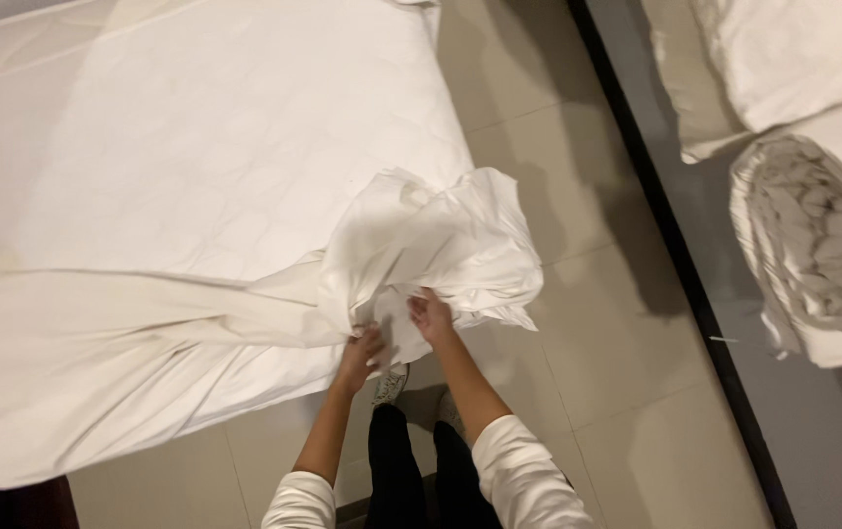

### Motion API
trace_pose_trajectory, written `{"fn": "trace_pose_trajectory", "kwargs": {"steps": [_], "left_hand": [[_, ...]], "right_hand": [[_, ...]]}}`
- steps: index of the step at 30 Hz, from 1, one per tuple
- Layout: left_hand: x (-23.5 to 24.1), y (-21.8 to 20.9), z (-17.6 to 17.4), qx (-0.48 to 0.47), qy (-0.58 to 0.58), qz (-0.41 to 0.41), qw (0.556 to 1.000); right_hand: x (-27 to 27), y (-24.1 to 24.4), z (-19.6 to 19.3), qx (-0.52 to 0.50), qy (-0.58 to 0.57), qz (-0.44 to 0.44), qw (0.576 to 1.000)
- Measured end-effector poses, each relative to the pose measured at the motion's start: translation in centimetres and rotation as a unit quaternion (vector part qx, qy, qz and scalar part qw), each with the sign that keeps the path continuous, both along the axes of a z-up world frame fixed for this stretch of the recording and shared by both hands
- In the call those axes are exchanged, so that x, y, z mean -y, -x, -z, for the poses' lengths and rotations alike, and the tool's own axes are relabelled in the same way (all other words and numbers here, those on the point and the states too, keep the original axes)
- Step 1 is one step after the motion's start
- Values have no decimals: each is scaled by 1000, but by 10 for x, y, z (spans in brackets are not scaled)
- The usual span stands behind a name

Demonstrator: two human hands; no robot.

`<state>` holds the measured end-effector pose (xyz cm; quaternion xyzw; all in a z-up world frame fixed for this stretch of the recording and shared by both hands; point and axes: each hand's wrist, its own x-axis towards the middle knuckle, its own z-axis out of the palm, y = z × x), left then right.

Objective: The person folds a white bedsheet by hand on a mattress, smoothing it out and then rolling it into a bundle.

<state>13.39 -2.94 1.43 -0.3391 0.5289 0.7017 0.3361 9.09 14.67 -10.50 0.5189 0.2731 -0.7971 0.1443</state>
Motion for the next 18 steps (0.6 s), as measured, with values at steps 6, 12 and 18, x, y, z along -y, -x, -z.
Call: {"fn": "trace_pose_trajectory", "kwargs": {"steps": [6, 12, 18], "left_hand": [[43, 22, 62, -43, 18, -235, 971], [22, 24, -21, -190, 300, -380, 854], [33, -20, 70, 69, 282, -389, 874]], "right_hand": [[2, -32, -27, -71, -82, 118, 987], [-49, -102, -62, -99, -67, 233, 965], [26, -103, -121, -43, 41, 167, 984]]}}
